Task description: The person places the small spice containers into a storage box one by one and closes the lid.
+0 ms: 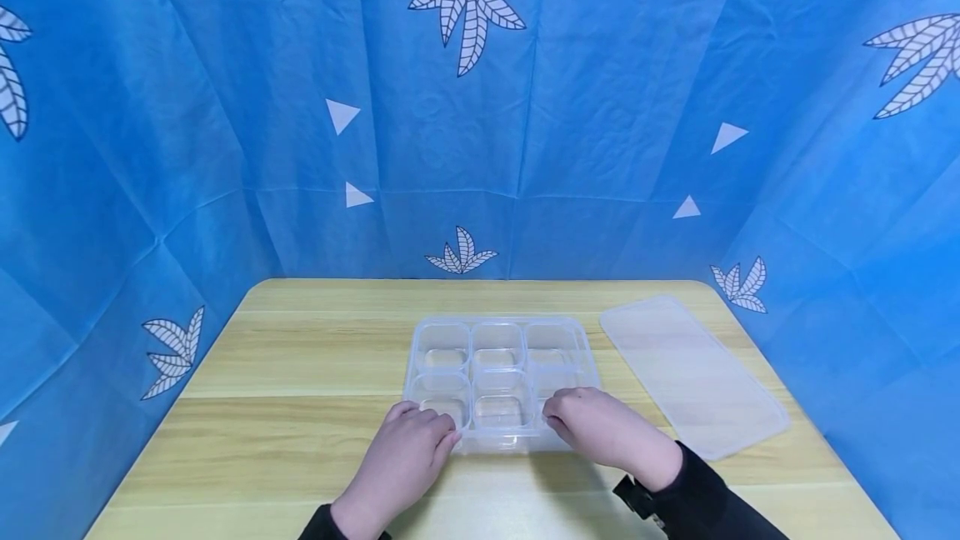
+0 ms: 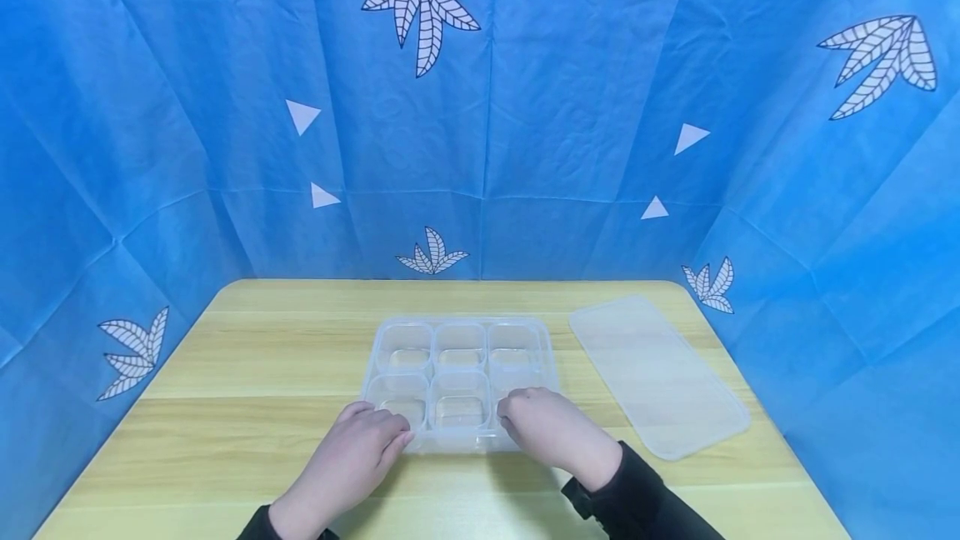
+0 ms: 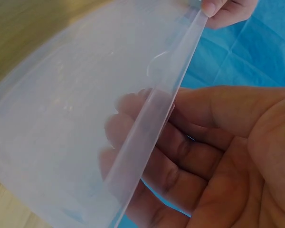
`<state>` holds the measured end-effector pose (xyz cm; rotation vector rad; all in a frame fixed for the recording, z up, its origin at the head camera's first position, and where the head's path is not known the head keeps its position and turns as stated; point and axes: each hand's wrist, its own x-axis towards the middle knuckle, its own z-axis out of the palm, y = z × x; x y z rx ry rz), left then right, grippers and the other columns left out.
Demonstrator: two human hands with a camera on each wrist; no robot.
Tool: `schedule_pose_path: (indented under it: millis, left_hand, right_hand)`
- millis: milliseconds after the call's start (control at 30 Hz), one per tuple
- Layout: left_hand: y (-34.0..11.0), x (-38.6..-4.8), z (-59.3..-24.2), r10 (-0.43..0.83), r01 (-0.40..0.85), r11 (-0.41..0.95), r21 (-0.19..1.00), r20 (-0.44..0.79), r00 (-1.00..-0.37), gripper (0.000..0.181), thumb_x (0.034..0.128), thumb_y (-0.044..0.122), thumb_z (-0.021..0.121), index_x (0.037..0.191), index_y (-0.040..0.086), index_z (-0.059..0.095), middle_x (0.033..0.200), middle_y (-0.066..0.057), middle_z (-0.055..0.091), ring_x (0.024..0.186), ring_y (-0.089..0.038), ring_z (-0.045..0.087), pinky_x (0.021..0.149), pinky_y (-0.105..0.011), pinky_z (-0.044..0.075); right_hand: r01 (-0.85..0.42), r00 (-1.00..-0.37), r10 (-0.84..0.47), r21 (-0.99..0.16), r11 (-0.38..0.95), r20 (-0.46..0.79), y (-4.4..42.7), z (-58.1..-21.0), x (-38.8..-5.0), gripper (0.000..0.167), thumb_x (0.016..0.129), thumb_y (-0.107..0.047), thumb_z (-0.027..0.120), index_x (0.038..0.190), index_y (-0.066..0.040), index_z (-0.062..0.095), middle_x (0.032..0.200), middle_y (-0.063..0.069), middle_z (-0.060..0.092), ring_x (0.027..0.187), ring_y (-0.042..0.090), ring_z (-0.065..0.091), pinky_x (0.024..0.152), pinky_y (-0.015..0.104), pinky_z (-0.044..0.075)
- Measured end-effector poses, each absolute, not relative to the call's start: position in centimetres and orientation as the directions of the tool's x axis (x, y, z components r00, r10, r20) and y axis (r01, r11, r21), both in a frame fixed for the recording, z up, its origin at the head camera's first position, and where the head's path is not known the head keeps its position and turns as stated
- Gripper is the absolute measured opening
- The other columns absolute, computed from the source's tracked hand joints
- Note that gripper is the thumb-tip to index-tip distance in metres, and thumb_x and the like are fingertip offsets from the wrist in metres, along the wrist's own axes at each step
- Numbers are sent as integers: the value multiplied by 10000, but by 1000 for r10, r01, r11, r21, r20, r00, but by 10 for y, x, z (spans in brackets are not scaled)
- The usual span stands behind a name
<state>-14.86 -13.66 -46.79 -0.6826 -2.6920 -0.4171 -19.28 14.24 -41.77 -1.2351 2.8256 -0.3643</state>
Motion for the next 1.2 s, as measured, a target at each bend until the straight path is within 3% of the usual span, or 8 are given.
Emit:
schedule_pose_path:
  millis: [1200]
  left_hand:
    - [-137,-149,-468,415,517,837,179,408,-813,186,936,262,689,777,203,613,686,133,523,683,-56,556,925,-423,446]
  right_hand:
    - [-727,-678,-726,-245,642,109,149,-414,-190,418,955,-15,611,659,-182,367,675,-121,248,634,51,268,585,224,295]
